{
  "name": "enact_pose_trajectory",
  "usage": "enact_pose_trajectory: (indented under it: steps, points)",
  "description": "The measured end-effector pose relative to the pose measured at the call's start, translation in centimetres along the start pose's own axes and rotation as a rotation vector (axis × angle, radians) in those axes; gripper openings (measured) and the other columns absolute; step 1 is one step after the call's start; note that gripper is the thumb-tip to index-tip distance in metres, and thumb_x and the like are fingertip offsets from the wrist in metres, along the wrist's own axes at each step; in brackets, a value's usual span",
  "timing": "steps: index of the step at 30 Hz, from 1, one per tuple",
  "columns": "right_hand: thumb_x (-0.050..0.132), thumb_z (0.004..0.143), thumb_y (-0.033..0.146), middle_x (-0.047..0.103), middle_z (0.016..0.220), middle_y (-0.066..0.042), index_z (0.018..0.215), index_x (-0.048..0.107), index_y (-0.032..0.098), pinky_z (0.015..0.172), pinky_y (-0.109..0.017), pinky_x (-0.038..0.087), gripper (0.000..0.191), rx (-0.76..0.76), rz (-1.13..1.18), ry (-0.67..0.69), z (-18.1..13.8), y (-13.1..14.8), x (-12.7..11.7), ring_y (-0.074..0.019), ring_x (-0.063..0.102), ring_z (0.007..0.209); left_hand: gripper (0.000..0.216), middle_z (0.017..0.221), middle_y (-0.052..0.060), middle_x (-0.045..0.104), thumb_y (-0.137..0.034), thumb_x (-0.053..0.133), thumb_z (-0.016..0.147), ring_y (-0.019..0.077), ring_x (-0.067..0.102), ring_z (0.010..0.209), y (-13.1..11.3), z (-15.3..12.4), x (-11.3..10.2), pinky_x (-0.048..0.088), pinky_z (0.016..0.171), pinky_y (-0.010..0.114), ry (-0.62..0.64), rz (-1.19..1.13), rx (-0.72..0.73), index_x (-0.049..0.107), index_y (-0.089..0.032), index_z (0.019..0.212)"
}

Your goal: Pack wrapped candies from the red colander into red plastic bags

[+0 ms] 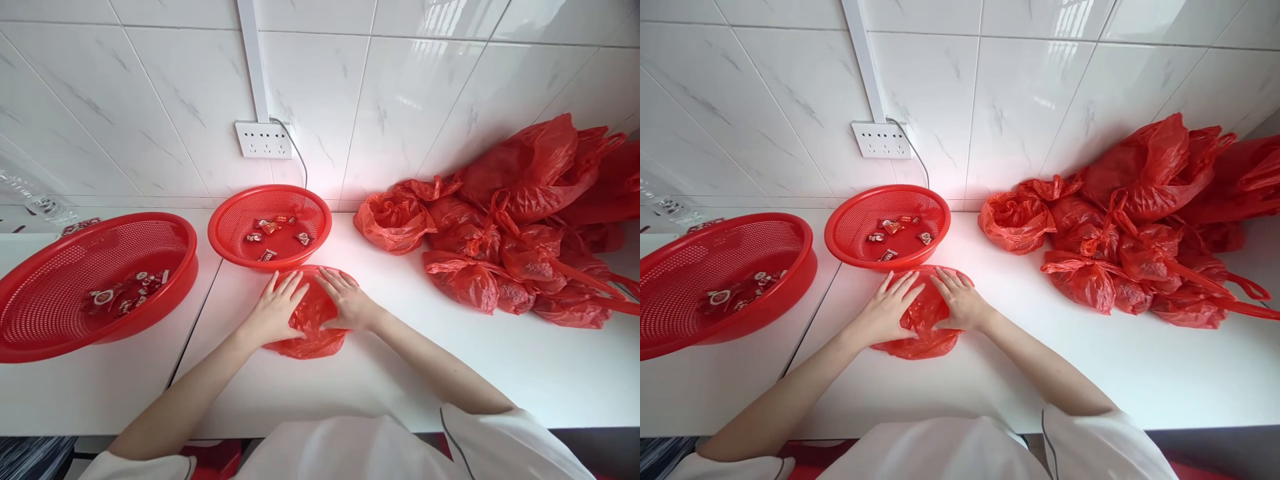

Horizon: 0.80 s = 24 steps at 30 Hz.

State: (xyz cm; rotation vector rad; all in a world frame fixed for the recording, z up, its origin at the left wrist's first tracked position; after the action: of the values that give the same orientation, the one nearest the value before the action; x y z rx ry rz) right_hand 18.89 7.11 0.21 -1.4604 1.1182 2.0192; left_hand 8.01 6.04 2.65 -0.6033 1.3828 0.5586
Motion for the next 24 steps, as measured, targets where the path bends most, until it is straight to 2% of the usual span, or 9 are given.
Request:
enact_pose_trajectory:
  steps: [2,4,7,9,13,16,18,20,24]
  points:
    - [0.073,0.06,0.066,0.009,0.158,-0.021,0.153,0.011,0.01,0.117,-0.056,0.009,0.125,0.047,0.037,0.137,-0.3,-1.3,2.1,-0.0362,0.01,0.146,0.102,0.154,0.021,0.027,-0.06,0.071,0.065,0.0336,0.018,0.145,1.6,-0.4,1.5,-0.001,0.118,0.053,0.045,-0.031,-0.062,0.032,-0.012,0.146]
    - [0.073,0.06,0.064,0.01,0.158,-0.021,0.153,0.007,0.01,0.118,-0.051,0.013,0.126,0.081,0.12,0.222,-0.8,-2.5,3.1,-0.0347,0.011,0.146,0.106,0.153,0.023,0.029,-0.064,0.07,0.064,0.035,0.02,0.144,3.1,-0.9,2.8,-0.001,0.117,0.055,0.088,-0.094,-0.137,0.031,-0.01,0.147]
    - [0.076,0.062,0.056,0.017,0.157,-0.019,0.154,0.009,0.014,0.116,-0.045,0.024,0.121,0.08,0.231,0.216,-1.1,-3.5,2.3,-0.0338,0.02,0.144,0.1,0.152,0.02,0.033,-0.067,0.067,0.066,0.0354,0.028,0.141,4.8,-1.2,3.2,0.003,0.116,0.057,0.072,-0.289,-0.243,0.035,-0.014,0.145]
    - [0.076,0.066,0.053,0.026,0.155,-0.016,0.152,0.022,0.018,0.114,-0.046,0.028,0.107,0.048,0.259,0.179,-1.0,-3.4,0.9,-0.0337,0.027,0.142,0.082,0.143,0.016,0.047,-0.068,0.058,0.075,0.0326,0.04,0.134,6.3,-1.3,2.3,0.017,0.115,0.052,-0.021,-0.521,-0.356,0.045,-0.018,0.138]
    - [0.056,0.088,0.046,0.044,0.145,-0.011,0.129,0.057,0.022,0.11,-0.043,0.038,0.047,-0.018,0.285,-0.075,-0.4,-1.9,-4.6,-0.0261,0.045,0.131,0.069,0.104,0.015,0.07,-0.07,0.039,0.084,0.0254,0.065,0.095,10.6,-2.6,1.3,0.048,0.087,0.036,-0.241,-1.058,-0.751,0.061,-0.013,0.116]
    - [0.051,0.093,0.039,0.048,0.14,-0.009,0.117,0.062,0.024,0.107,-0.044,0.041,0.03,-0.027,0.299,-0.338,-0.1,-0.3,-10.0,-0.0237,0.048,0.128,0.074,0.091,0.018,0.071,-0.073,0.041,0.081,0.0225,0.067,0.072,10.8,-3.0,3.0,0.052,0.064,0.032,-0.135,-1.519,-0.97,0.058,-0.009,0.112]
    - [0.053,0.093,0.038,0.049,0.139,-0.009,0.113,0.062,0.025,0.105,-0.044,0.044,0.026,-0.018,0.352,-0.48,-0.1,0.8,-13.2,-0.0232,0.047,0.128,0.062,0.09,0.017,0.072,-0.064,0.049,0.081,0.0223,0.068,0.074,10.3,-2.5,2.8,0.054,0.064,0.032,-0.136,-1.74,-0.971,0.057,-0.009,0.111]
    - [0.054,0.092,0.037,0.051,0.136,-0.008,0.111,0.062,0.025,0.101,-0.041,0.047,0.024,-0.01,0.431,-0.591,-0.2,1.7,-15.7,-0.0222,0.048,0.128,0.041,0.095,0.014,0.071,-0.044,0.054,0.083,0.0216,0.069,0.085,10.3,-1.8,1.7,0.057,0.074,0.032,-0.268,-1.848,-0.898,0.059,-0.012,0.107]
    - [0.056,0.092,0.033,0.055,0.131,-0.007,0.107,0.064,0.024,0.097,-0.038,0.051,0.019,-0.035,0.596,-0.666,-0.3,3.3,-18.0,-0.0206,0.053,0.123,0.023,0.107,0.009,0.069,-0.021,0.051,0.078,0.0176,0.067,0.095,10.2,-1.5,1.5,0.055,0.088,0.031,-0.473,-1.872,-0.832,0.059,-0.014,0.098]
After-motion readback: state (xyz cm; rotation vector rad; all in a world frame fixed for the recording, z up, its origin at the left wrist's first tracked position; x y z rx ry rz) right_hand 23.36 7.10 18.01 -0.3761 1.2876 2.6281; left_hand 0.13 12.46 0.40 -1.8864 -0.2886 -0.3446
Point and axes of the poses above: each hand's wrist, its own z-axis towards the middle knuckle, its own x-axis out of the palm, y = z × x, the point moved 10 cm from there along z, towards the middle knuckle
